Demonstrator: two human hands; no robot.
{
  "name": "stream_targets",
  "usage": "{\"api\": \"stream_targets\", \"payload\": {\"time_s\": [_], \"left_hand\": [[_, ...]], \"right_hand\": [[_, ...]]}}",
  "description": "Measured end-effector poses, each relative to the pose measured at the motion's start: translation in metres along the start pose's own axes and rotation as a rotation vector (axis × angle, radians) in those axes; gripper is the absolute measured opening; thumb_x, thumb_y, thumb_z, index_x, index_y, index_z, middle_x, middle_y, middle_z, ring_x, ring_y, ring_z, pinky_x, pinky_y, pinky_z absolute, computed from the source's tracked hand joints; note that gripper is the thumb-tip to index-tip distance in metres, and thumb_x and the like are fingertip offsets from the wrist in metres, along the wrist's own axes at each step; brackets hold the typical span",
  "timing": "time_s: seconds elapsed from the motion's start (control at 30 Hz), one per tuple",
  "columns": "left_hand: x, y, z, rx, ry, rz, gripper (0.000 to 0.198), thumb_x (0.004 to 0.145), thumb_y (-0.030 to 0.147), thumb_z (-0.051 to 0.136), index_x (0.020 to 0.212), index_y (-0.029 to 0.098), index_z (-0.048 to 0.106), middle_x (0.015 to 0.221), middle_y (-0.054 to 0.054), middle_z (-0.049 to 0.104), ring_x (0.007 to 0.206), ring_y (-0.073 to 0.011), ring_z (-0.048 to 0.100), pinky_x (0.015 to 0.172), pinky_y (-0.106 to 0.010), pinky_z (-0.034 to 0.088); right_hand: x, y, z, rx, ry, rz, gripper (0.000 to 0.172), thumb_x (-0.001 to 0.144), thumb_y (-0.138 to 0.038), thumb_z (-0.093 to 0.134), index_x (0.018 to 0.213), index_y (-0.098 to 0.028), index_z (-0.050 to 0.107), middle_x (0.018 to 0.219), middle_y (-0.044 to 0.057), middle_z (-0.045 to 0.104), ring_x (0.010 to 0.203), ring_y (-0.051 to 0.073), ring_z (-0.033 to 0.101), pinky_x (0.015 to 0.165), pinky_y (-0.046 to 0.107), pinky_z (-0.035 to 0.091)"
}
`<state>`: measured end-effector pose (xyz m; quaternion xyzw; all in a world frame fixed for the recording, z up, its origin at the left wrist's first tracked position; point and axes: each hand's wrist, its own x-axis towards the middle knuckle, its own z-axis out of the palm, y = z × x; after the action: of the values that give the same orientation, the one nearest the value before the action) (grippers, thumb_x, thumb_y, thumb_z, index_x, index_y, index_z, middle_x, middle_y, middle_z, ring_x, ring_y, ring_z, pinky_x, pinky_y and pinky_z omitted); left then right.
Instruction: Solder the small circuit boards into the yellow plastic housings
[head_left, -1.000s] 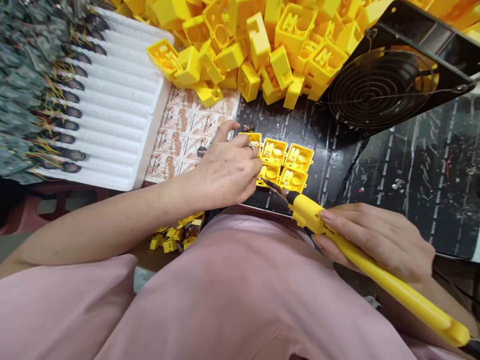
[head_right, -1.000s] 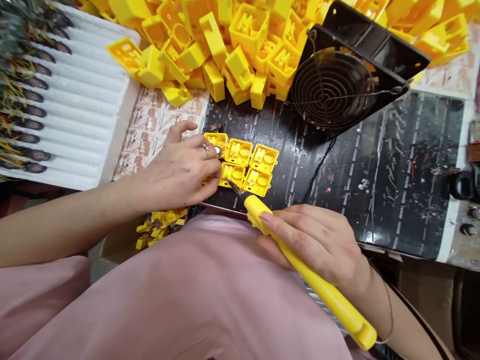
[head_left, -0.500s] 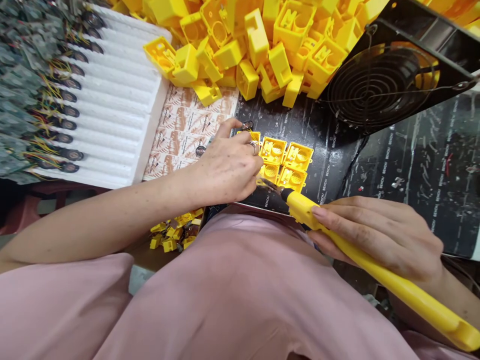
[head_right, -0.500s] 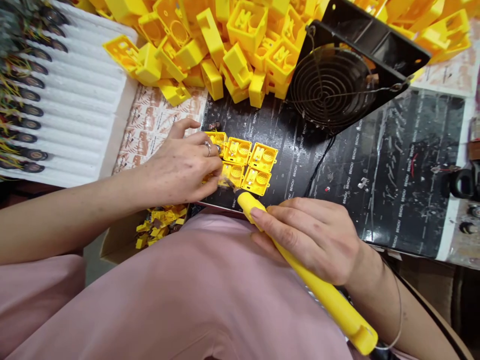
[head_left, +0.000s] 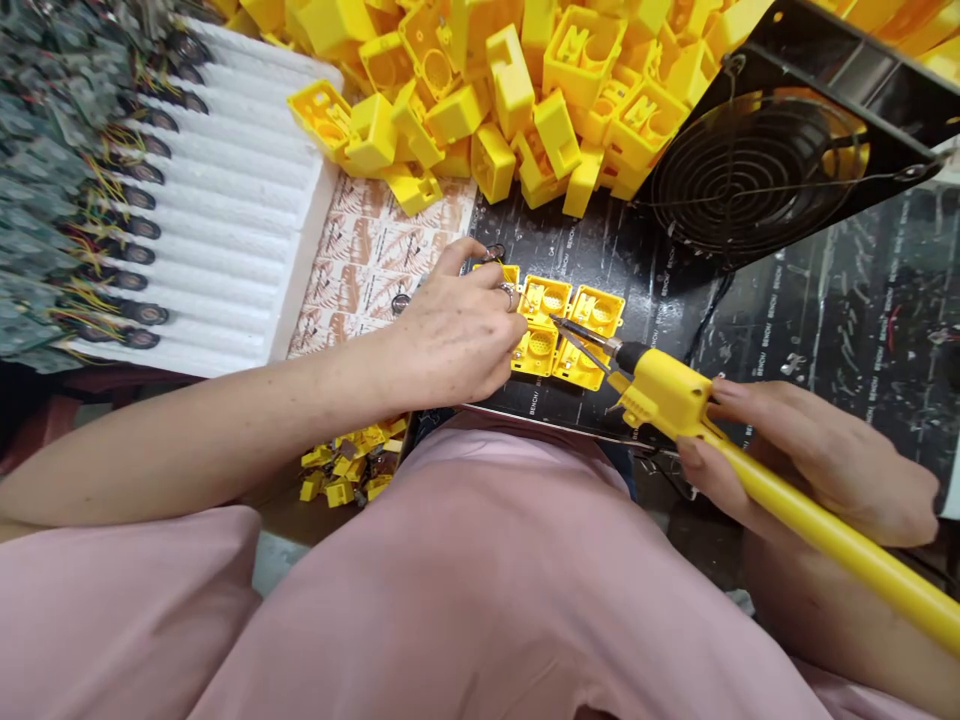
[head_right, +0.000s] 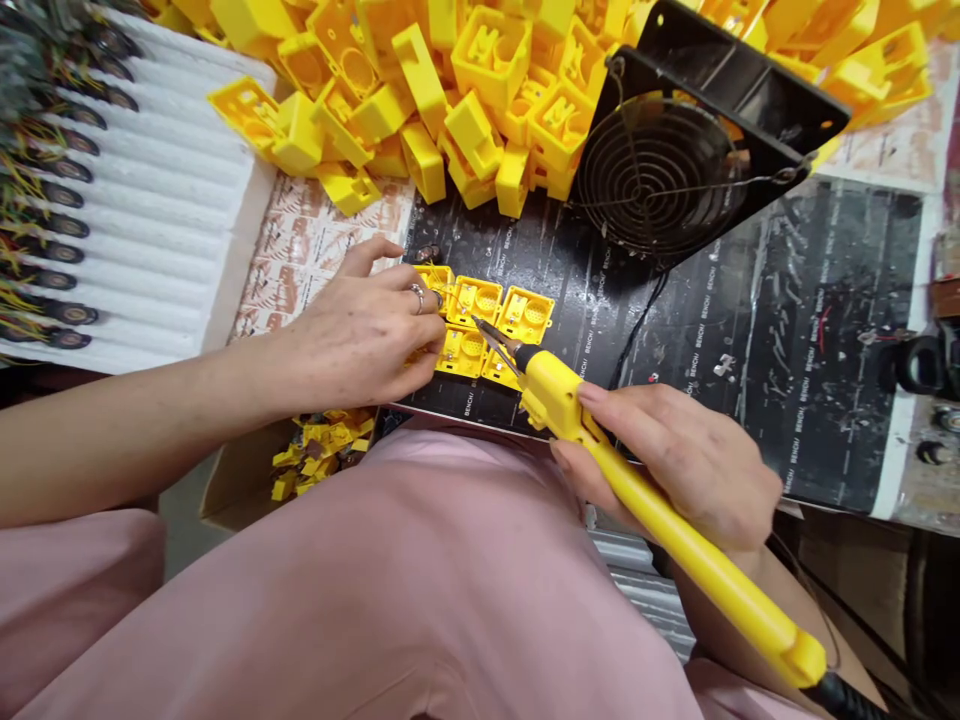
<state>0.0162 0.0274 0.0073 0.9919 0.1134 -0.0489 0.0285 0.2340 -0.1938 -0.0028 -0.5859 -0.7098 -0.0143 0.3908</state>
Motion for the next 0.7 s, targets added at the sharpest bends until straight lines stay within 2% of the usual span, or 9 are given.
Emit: {"api": "stream_targets", "payload": {"time_s": [0.2,0.3,0.37,0.47,0.53,0.6,0.7], "left_hand": [[0.003,-0.001,-0.002,0.095,-0.029,0.037,0.025,0.089,0.024,0.051,0.065,0.023,0.057,0.069,-0.002,0.061,0.091,-0.0253,0.064,0.113,-0.058,0.049],[0.001,-0.003,-0.004,0.123,-0.015,0.058,0.026,0.091,0.024,0.051,0.065,0.024,0.057,0.070,-0.002,0.061,0.090,-0.0250,0.064,0.110,-0.055,0.051],[-0.003,-0.005,-0.004,0.112,0.019,0.072,0.030,0.097,0.024,0.050,0.068,0.024,0.060,0.077,-0.002,0.066,0.093,-0.0254,0.065,0.111,-0.057,0.050],[-0.013,-0.007,0.000,0.020,0.149,0.061,0.030,0.103,0.027,0.050,0.078,0.025,0.067,0.097,0.000,0.075,0.104,-0.0259,0.066,0.116,-0.059,0.046],[-0.019,-0.006,0.009,-0.026,0.267,0.004,0.026,0.103,0.028,0.053,0.084,0.026,0.069,0.102,0.002,0.077,0.109,-0.0254,0.067,0.118,-0.060,0.043],[-0.022,-0.003,0.021,-0.020,0.369,-0.066,0.023,0.104,0.027,0.054,0.085,0.026,0.068,0.095,0.002,0.077,0.106,-0.0238,0.068,0.118,-0.060,0.043],[-0.023,0.002,0.035,0.020,0.481,-0.120,0.021,0.103,0.025,0.057,0.085,0.026,0.068,0.082,0.003,0.074,0.097,-0.0219,0.071,0.117,-0.061,0.043]], "right_hand": [[0.003,-0.008,0.006,-0.085,0.028,0.021,0.056,0.100,-0.033,0.074,0.154,-0.031,0.057,0.093,0.003,0.081,0.070,0.019,0.077,0.055,0.026,0.061],[0.005,-0.011,0.006,-0.054,0.015,-0.001,0.062,0.096,-0.025,0.078,0.154,-0.030,0.058,0.091,0.003,0.081,0.068,0.020,0.076,0.053,0.029,0.061],[0.003,-0.011,0.006,-0.028,0.003,0.034,0.065,0.094,-0.021,0.079,0.154,-0.031,0.057,0.096,0.004,0.082,0.071,0.022,0.077,0.055,0.032,0.063],[-0.003,-0.008,0.006,-0.005,0.006,0.057,0.068,0.093,-0.019,0.079,0.156,-0.031,0.056,0.103,0.005,0.082,0.076,0.024,0.078,0.059,0.035,0.065],[-0.006,-0.006,0.008,0.006,0.030,0.048,0.067,0.093,-0.019,0.079,0.156,-0.028,0.056,0.103,0.006,0.082,0.078,0.024,0.078,0.060,0.035,0.065],[-0.009,-0.005,0.010,0.014,0.067,0.057,0.063,0.094,-0.019,0.078,0.154,-0.027,0.059,0.104,0.007,0.082,0.078,0.023,0.078,0.061,0.035,0.065],[-0.010,-0.010,0.015,0.056,0.051,0.120,0.062,0.094,-0.017,0.077,0.152,-0.030,0.060,0.101,0.006,0.081,0.079,0.022,0.077,0.062,0.033,0.065]]}}
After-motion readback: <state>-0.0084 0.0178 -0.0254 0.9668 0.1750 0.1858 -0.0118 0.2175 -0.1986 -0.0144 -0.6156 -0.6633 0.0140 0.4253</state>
